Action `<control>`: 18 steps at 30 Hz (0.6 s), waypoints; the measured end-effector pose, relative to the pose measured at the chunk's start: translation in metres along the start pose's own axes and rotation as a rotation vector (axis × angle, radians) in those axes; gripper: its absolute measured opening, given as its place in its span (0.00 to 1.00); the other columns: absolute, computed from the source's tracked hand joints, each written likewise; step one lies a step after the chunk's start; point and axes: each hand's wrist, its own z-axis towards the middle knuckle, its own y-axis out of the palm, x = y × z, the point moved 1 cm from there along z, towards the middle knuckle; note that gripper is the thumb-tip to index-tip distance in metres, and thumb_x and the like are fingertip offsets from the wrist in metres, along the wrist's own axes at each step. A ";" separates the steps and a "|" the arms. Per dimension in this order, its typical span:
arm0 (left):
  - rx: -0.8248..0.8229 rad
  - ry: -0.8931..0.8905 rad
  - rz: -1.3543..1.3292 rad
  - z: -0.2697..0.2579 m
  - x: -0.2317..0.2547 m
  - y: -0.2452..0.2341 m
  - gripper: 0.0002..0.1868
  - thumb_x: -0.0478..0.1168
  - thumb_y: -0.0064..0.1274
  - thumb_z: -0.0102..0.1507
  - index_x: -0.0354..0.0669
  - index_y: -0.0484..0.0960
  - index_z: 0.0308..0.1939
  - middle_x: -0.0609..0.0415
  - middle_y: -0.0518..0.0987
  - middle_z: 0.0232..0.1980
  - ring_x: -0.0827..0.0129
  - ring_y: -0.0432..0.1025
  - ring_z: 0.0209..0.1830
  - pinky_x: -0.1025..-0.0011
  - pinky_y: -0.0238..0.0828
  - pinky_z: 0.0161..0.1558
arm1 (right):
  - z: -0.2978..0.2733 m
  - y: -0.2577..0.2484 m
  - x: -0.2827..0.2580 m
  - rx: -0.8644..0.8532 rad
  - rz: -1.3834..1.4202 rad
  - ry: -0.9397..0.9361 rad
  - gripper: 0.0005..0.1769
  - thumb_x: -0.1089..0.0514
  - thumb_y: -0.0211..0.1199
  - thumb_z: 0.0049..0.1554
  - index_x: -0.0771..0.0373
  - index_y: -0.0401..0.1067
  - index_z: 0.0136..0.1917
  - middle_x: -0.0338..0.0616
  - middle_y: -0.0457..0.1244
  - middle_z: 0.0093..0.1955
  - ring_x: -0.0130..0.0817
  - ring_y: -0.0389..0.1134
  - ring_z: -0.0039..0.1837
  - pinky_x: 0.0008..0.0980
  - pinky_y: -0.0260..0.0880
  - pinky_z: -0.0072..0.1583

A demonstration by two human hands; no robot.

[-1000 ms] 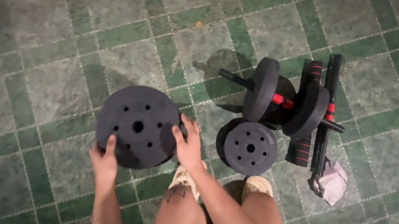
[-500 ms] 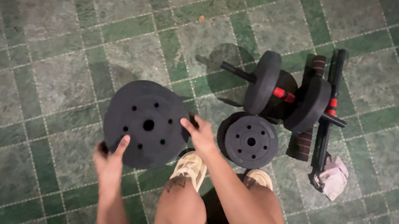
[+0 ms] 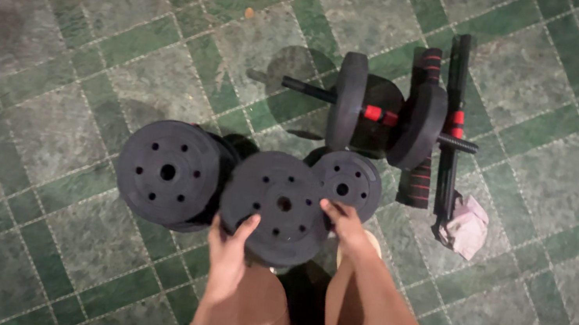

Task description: The person assembles two adjustable dumbbells by sliding weight plates onto the bars and securing them with red collars. The person then places the completed dumbbells on the floor.

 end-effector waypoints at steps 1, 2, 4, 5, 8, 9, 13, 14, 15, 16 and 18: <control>0.031 -0.103 -0.066 0.007 -0.018 -0.001 0.32 0.35 0.66 0.56 0.27 0.74 0.63 0.39 0.78 0.61 0.55 0.74 0.56 0.58 0.72 0.56 | 0.006 -0.011 0.011 0.009 0.026 -0.033 0.35 0.45 0.70 0.54 0.72 0.72 0.66 0.50 0.69 0.61 0.39 0.68 0.63 0.38 0.64 0.63; 0.064 -0.206 -0.132 0.013 -0.037 -0.002 0.30 0.34 0.66 0.56 0.25 0.76 0.61 0.39 0.80 0.59 0.53 0.75 0.54 0.57 0.73 0.54 | 0.012 -0.022 0.022 0.019 0.051 -0.066 0.34 0.45 0.69 0.55 0.72 0.73 0.65 0.50 0.70 0.60 0.38 0.69 0.62 0.36 0.65 0.63; 0.127 -0.298 -0.271 0.025 -0.069 -0.005 0.30 0.33 0.64 0.55 0.34 0.75 0.61 0.45 0.80 0.59 0.56 0.76 0.55 0.58 0.76 0.53 | 0.034 -0.038 0.032 0.050 0.042 -0.104 0.32 0.44 0.68 0.58 0.73 0.74 0.63 0.50 0.71 0.57 0.39 0.70 0.59 0.37 0.67 0.60; 0.159 -0.349 -0.339 0.029 -0.083 -0.006 0.31 0.33 0.63 0.54 0.38 0.75 0.62 0.49 0.80 0.59 0.58 0.76 0.55 0.59 0.77 0.53 | 0.046 -0.046 0.036 0.075 0.005 -0.096 0.30 0.44 0.67 0.59 0.74 0.75 0.62 0.50 0.71 0.55 0.39 0.70 0.56 0.39 0.69 0.58; 0.049 -0.285 -0.498 0.032 -0.114 -0.012 0.28 0.32 0.63 0.59 0.34 0.75 0.63 0.48 0.79 0.61 0.58 0.74 0.57 0.62 0.75 0.55 | 0.071 -0.068 0.048 0.145 -0.136 -0.279 0.25 0.49 0.65 0.60 0.69 0.77 0.62 0.49 0.71 0.51 0.38 0.69 0.50 0.40 0.70 0.53; 0.066 -0.274 -0.499 0.033 -0.121 -0.012 0.28 0.32 0.62 0.59 0.36 0.75 0.63 0.49 0.79 0.61 0.58 0.74 0.58 0.62 0.74 0.56 | 0.077 -0.075 0.051 0.162 -0.192 -0.375 0.23 0.51 0.64 0.59 0.67 0.77 0.62 0.48 0.72 0.50 0.38 0.68 0.49 0.39 0.70 0.51; 0.150 -0.191 -0.516 0.069 -0.132 0.011 0.31 0.28 0.60 0.55 0.43 0.74 0.63 0.51 0.79 0.60 0.59 0.75 0.59 0.59 0.76 0.57 | 0.081 -0.103 0.062 0.394 -0.523 -0.647 0.19 0.59 0.65 0.56 0.65 0.78 0.60 0.54 0.70 0.51 0.46 0.70 0.52 0.39 0.71 0.58; 0.179 -0.165 -0.521 0.080 -0.133 0.018 0.32 0.27 0.60 0.54 0.45 0.74 0.62 0.52 0.79 0.60 0.59 0.75 0.58 0.58 0.77 0.58 | 0.080 -0.107 0.067 0.414 -0.521 -0.611 0.21 0.58 0.67 0.54 0.65 0.77 0.61 0.55 0.69 0.52 0.48 0.71 0.53 0.39 0.71 0.58; 0.236 -0.179 -0.528 0.091 -0.136 0.025 0.32 0.27 0.60 0.53 0.46 0.74 0.61 0.52 0.79 0.59 0.58 0.75 0.58 0.56 0.77 0.56 | 0.079 -0.110 0.072 0.437 -0.519 -0.575 0.22 0.57 0.69 0.53 0.64 0.76 0.61 0.56 0.68 0.54 0.49 0.71 0.54 0.39 0.70 0.58; 0.294 -0.192 -0.535 0.103 -0.139 0.031 0.31 0.27 0.59 0.53 0.48 0.73 0.60 0.53 0.79 0.58 0.57 0.75 0.57 0.55 0.78 0.55 | 0.077 -0.111 0.077 0.461 -0.534 -0.557 0.24 0.58 0.70 0.52 0.64 0.76 0.62 0.58 0.67 0.55 0.50 0.70 0.55 0.41 0.70 0.59; 0.332 -0.194 -0.565 0.121 -0.150 0.042 0.28 0.28 0.60 0.54 0.43 0.75 0.58 0.50 0.79 0.58 0.56 0.75 0.57 0.55 0.78 0.54 | 0.073 -0.118 0.084 0.520 -0.570 -0.517 0.27 0.58 0.72 0.50 0.64 0.76 0.63 0.61 0.65 0.57 0.53 0.68 0.58 0.44 0.68 0.60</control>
